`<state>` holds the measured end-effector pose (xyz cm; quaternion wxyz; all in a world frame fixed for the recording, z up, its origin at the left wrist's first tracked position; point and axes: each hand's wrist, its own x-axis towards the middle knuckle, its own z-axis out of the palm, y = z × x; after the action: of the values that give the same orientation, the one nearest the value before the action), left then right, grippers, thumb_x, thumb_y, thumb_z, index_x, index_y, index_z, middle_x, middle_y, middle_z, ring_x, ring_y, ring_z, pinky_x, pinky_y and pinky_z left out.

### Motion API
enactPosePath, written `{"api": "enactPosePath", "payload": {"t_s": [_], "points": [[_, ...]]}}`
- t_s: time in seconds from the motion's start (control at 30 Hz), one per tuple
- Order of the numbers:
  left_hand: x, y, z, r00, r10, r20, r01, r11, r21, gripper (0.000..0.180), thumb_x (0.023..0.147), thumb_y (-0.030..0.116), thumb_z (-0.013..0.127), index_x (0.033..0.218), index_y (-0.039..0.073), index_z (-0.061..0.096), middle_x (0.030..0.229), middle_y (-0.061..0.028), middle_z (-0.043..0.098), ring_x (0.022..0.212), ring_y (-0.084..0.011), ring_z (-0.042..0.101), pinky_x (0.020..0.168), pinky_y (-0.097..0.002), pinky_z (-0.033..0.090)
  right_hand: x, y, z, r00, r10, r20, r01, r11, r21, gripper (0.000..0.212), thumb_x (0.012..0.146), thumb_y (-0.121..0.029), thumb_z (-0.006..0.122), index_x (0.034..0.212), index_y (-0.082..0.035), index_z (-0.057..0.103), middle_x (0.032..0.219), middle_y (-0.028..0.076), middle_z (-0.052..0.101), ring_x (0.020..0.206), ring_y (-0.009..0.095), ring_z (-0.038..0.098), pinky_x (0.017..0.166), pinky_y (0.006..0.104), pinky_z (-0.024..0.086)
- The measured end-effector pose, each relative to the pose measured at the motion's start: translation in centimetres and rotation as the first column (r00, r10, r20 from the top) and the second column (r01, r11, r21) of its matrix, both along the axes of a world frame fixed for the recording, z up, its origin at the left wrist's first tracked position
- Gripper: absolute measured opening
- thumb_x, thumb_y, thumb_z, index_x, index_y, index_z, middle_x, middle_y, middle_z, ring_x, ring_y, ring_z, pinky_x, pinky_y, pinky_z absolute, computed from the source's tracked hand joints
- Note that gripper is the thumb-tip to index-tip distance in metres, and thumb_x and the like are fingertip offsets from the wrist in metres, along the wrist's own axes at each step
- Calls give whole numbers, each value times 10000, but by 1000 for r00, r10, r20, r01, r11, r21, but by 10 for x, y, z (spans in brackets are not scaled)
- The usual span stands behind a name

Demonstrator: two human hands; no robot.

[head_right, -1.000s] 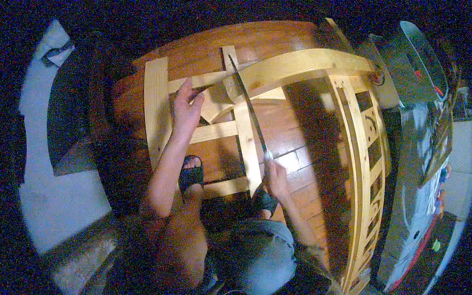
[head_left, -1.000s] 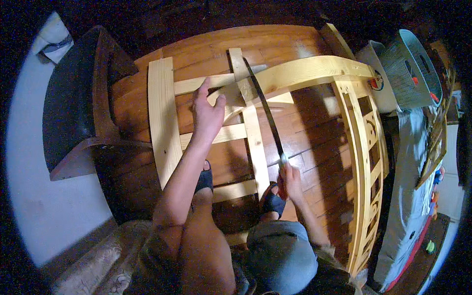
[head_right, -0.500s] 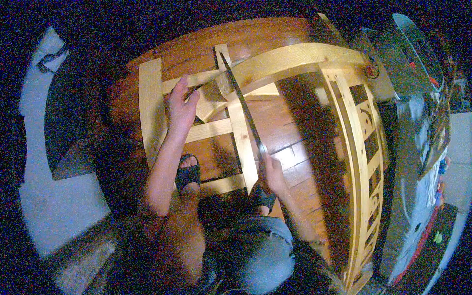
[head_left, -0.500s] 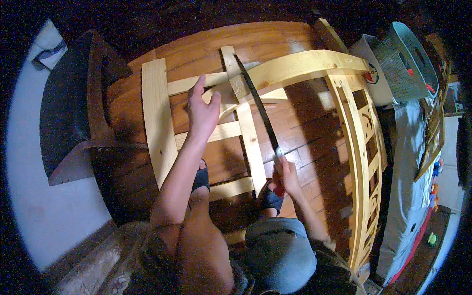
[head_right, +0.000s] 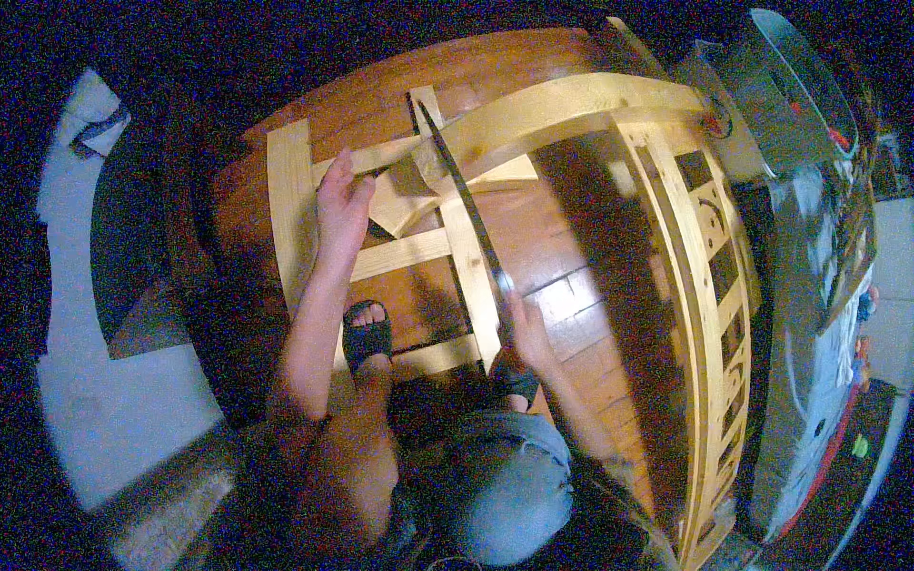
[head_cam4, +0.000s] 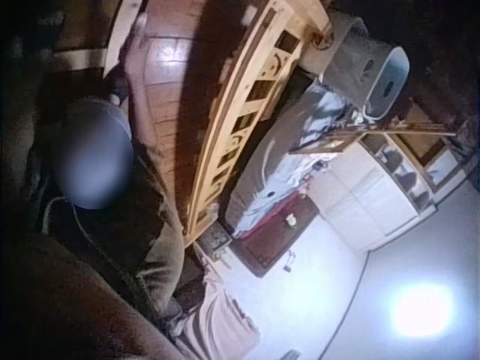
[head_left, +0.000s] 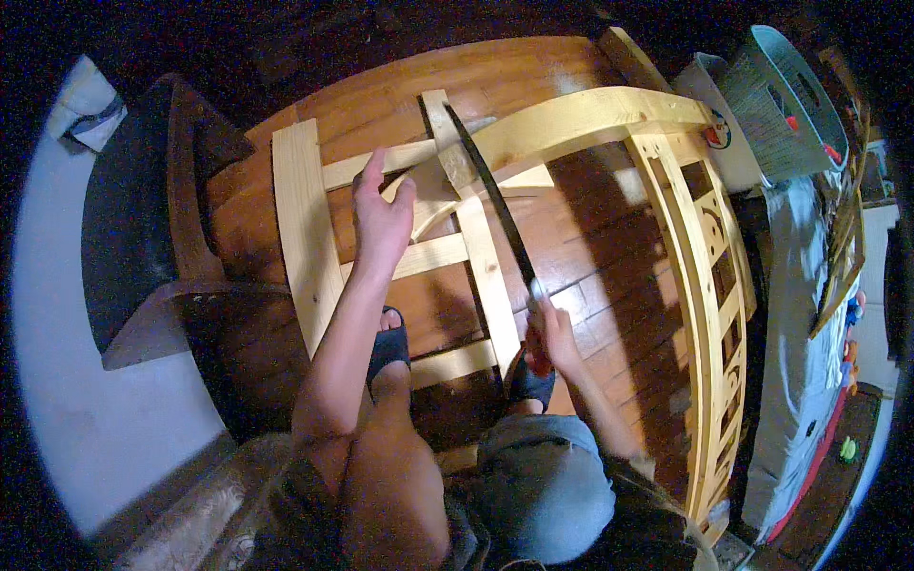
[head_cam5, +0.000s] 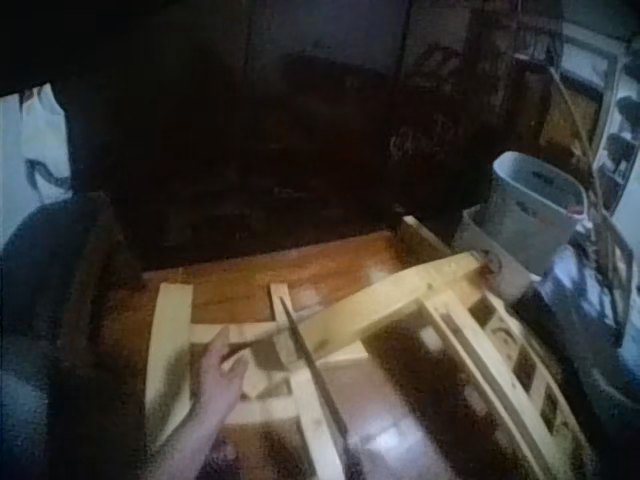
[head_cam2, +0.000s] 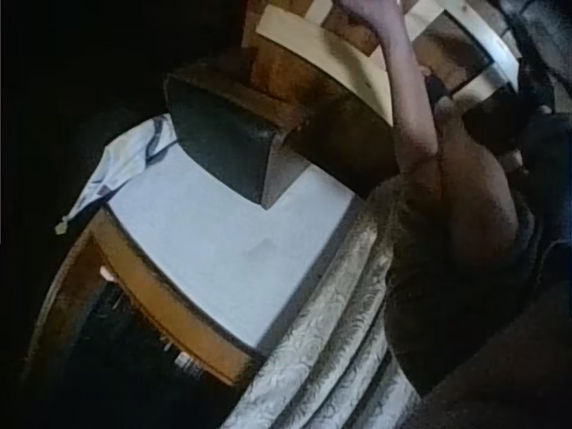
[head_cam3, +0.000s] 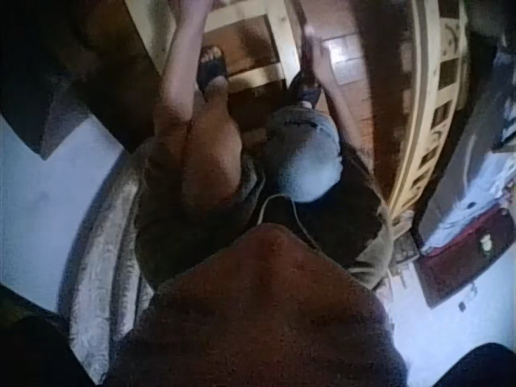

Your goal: The person is sanding a small wooden piece using a hand saw. They hold the wood steady with one hand and move the saw back and forth across the surface. The task is performed while sitting on the floor next to a wooden furniture frame.

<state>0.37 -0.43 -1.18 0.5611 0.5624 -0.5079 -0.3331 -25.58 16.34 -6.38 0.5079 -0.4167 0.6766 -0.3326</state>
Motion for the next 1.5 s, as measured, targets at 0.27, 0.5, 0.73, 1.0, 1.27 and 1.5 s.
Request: {"api": "enactPosePath", "payload": {"t_s": [0.27, 0.5, 0.73, 1.0, 1.27, 1.5], "points": [[5, 5, 5, 997, 51, 66, -55, 997, 55, 527, 765, 112, 564, 1246, -13, 387, 1193, -204, 456, 1083, -285, 447, 931, -355, 348, -5, 0, 15, 994, 106, -32, -101, 987, 121, 512, 906, -405, 325, 685, 10, 528, 524, 58, 484, 505, 158, 455, 481, 331, 384], [-3, 5, 7, 994, 39, 101, -46, 996, 72, 535, 758, 106, 573, 1249, -1, 389, 1182, -198, 462, 1070, -284, 455, 928, -359, 351, 7, -16, 18, 998, 56, -10, -56, 998, 25, 452, 924, -380, 323, 591, -84, 400, 472, -20, 354, 380, 75, 322, 348, 241, 260], [-1, 8, 1, 997, 39, 72, -44, 996, 76, 515, 761, 100, 568, 1233, -20, 400, 1181, -205, 473, 1094, -278, 452, 945, -349, 340, -1, 33, 12, 977, 89, -193, -107, 991, -83, 403, 931, -314, 332, 623, -68, 416, 514, -34, 358, 448, 59, 325, 398, 232, 251], [-5, 5, 3, 998, 27, 48, -31, 997, 74, 521, 758, 92, 565, 1234, -32, 392, 1197, -194, 464, 1101, -286, 445, 939, -350, 349, 16, -34, 34, 994, 77, -78, -64, 985, 161, 465, 907, -381, 342, 711, -8, 539, 529, 54, 477, 472, 177, 470, 447, 338, 383], [-5, 10, 12, 994, 31, 104, -41, 995, 90, 531, 758, 107, 567, 1242, -19, 389, 1185, -186, 472, 1086, -286, 451, 935, -357, 350, 1, 18, 23, 993, 74, -94, -74, 997, -4, 426, 922, -352, 351, 637, -50, 444, 502, -1, 411, 412, 80, 368, 368, 255, 294], [-4, 6, 6, 995, 29, 92, -37, 996, 84, 531, 757, 90, 573, 1243, -19, 388, 1170, -189, 478, 1087, -291, 453, 941, -355, 346, 22, -54, 34, 999, 21, -26, -17, 988, 153, 488, 904, -415, 351, 719, -13, 556, 533, 36, 460, 495, 122, 446, 440, 294, 368]]}}
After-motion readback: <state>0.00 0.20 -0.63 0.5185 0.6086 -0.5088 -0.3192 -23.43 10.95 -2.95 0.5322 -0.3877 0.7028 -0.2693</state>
